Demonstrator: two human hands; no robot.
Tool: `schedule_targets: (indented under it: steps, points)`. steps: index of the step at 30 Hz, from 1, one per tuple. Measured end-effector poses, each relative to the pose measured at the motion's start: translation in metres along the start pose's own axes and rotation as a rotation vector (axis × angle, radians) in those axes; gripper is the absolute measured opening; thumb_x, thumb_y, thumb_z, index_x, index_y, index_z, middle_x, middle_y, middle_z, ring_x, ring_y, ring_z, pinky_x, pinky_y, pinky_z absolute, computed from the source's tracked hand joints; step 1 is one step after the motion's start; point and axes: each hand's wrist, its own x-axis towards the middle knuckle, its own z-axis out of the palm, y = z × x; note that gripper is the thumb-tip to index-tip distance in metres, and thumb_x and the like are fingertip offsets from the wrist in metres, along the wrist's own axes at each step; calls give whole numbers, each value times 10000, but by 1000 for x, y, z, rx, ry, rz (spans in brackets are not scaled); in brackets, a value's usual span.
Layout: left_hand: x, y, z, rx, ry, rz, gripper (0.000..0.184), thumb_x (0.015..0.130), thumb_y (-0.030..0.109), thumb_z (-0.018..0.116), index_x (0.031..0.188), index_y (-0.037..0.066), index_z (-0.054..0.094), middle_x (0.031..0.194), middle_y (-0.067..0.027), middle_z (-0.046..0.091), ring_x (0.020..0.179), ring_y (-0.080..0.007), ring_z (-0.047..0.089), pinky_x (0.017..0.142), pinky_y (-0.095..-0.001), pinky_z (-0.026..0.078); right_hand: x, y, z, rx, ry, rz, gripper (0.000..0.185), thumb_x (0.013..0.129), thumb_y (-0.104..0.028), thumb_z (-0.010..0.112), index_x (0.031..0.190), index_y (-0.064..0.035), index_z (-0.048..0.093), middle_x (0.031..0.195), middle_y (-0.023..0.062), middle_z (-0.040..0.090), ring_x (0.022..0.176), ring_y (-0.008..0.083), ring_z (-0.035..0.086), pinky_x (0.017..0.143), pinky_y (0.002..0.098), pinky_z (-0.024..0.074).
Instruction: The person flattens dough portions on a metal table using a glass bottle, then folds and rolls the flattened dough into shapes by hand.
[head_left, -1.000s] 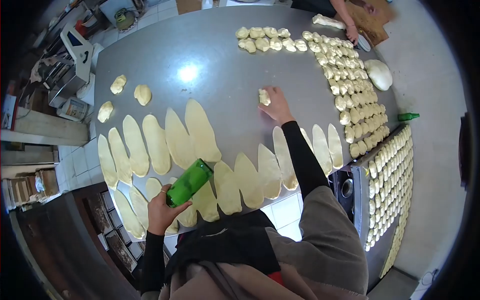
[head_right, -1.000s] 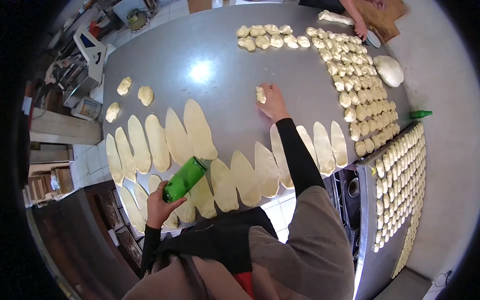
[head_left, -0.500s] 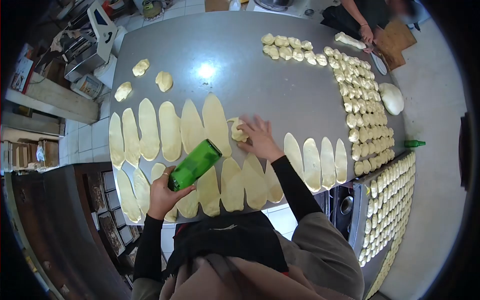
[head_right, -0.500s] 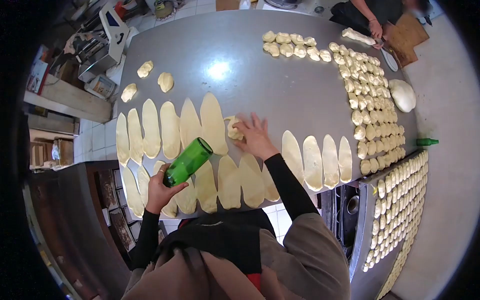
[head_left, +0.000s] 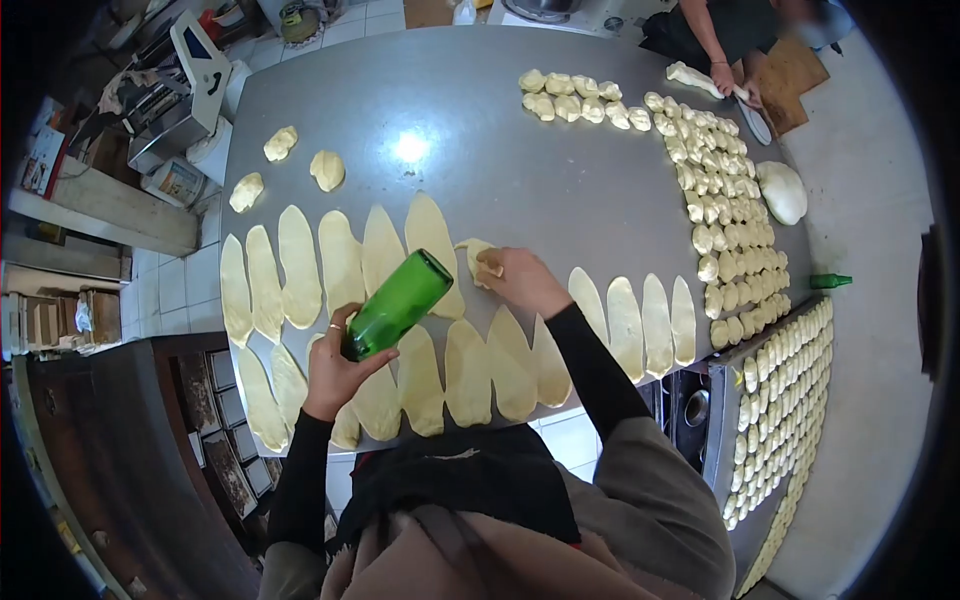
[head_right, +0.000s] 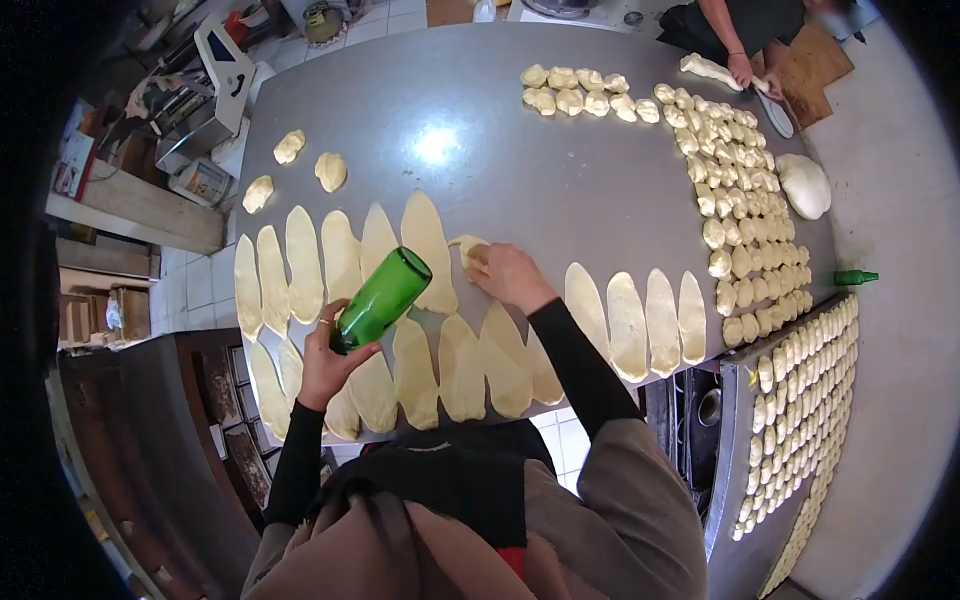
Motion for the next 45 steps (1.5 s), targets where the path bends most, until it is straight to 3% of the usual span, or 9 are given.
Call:
schedule_targets:
  steps: [6, 11, 15, 18, 30, 33, 37, 40, 45]
  points:
    - [62, 37, 43, -388, 98, 105, 734, 693, 159, 788, 1325, 52, 429, 1202, -113, 567, 987, -237, 593, 859, -324, 468, -3, -13, 29, 403, 575, -146, 234, 816, -218, 584, 1008, -83, 594, 999, 88, 591, 863, 267, 567, 716, 339, 468]
    - [117, 30, 90, -339, 34, 209, 654, 738, 215, 751, 1315, 99, 466, 1234, -80, 538, 1041, -217, 556, 867, -327, 453, -16, -15, -4, 7, -114, -136, 321, 815, -281, 592, 1062, -75, 601, 983, 83, 616, 824, 257, 570, 782, 363, 461]
    - [98, 3, 111, 331, -140, 484, 620, 779, 382, 691, 1305, 128, 484, 1189, -87, 552, 954, -228, 569, 777, -321, 469, -13, 4, 25, -234, 685, -281, 311, 819, -304, 590, 1031, -78, 620, 977, 64, 606, 901, 255, 544, 908, 406, 403]
    - [143, -9, 118, 409, -85, 510, 593, 796, 499, 617, 1244, 123, 523, 1195, -74, 542, 852, -242, 581, 695, -320, 468, 54, 14, 11, -302, 579, -152, 256, 820, -328, 598, 901, -90, 640, 990, 56, 608, 950, 252, 536, 926, 415, 387]
    - [292, -16, 104, 329, -200, -4, 649, 858, 646, 408, 867, 26, 599, 612, -158, 584, 631, -333, 579, 610, -407, 447, 207, 47, -54, 54, 380, 55, 511, 909, -476, 439, 784, -6, 596, 728, 152, 609, 721, 351, 586, 677, 393, 464]
    - [237, -11, 105, 461, -153, 107, 621, 836, 641, 460, 934, 43, 593, 716, -148, 591, 671, -319, 575, 629, -407, 441, 130, 20, -42, 18, 442, 1, 464, 900, -435, 480, 794, 6, 582, 808, 155, 637, 734, 329, 586, 673, 400, 460]
    - [110, -9, 119, 482, -10, 376, 634, 761, 624, 582, 1094, 86, 545, 874, -117, 515, 754, -290, 539, 687, -385, 445, -4, 7, 40, -280, 693, -237, 466, 833, -321, 591, 1173, -12, 514, 1259, 201, 479, 1151, 346, 461, 969, 436, 382]
    - [76, -2, 117, 541, -17, 506, 683, 711, 647, 614, 1088, 81, 543, 826, -117, 556, 716, -292, 577, 647, -375, 456, -58, 17, 75, -127, 635, -247, 573, 794, -268, 638, 1291, -44, 461, 1328, 167, 428, 1243, 339, 385, 1068, 448, 284]
    - [67, 11, 112, 558, -363, 293, 719, 674, 647, 648, 1107, 85, 534, 748, -112, 606, 657, -287, 621, 576, -364, 454, -68, 26, 45, 118, 521, -234, 262, 844, -125, 592, 1095, -48, 593, 1118, 86, 561, 1011, 253, 509, 907, 363, 402]
